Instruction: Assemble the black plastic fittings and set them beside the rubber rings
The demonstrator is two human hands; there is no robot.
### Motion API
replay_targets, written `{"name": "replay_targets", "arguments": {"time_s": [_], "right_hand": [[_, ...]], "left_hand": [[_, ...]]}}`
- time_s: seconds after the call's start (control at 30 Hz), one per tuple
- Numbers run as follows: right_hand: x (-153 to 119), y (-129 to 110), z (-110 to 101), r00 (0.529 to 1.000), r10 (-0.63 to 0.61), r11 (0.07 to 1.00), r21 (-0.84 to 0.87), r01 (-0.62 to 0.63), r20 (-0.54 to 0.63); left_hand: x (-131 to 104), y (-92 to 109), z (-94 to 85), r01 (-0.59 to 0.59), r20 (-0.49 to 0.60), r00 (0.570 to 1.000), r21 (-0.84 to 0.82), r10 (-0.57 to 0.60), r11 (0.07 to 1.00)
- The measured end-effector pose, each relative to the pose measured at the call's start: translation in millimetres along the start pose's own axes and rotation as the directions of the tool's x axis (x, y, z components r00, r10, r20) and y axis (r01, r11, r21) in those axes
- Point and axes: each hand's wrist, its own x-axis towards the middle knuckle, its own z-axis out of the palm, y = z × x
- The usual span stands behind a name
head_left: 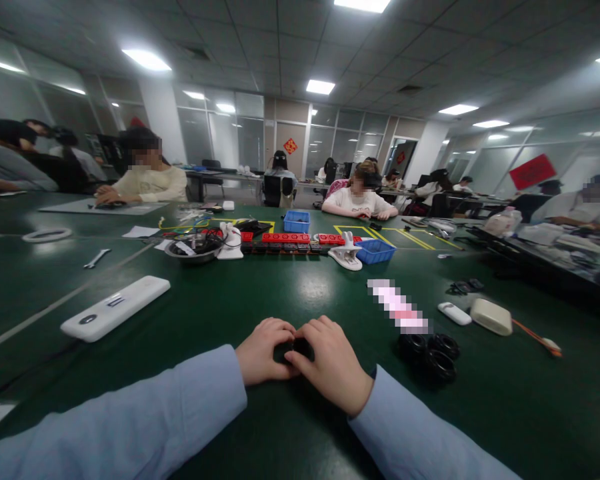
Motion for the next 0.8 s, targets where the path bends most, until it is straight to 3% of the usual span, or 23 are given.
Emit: {"name": "replay_targets", "arguments": {"time_s": [0.27,0.8], "right_hand": [[0.1,3.0,0.2,0.999,-0.043,0.998,0.043,0.043,0.001],[-2.5,6.3,-12.2,0.968,-0.224,0.962,0.182,0.201,0.116]], "left_hand": [[-0.1,0.4,0.1,0.001,0.004,1.000,-0.006,-0.001,1.000],[0.1,2.7,-0.8,0.001,0.001,1.000,0.007,-0.001,1.000]]}}
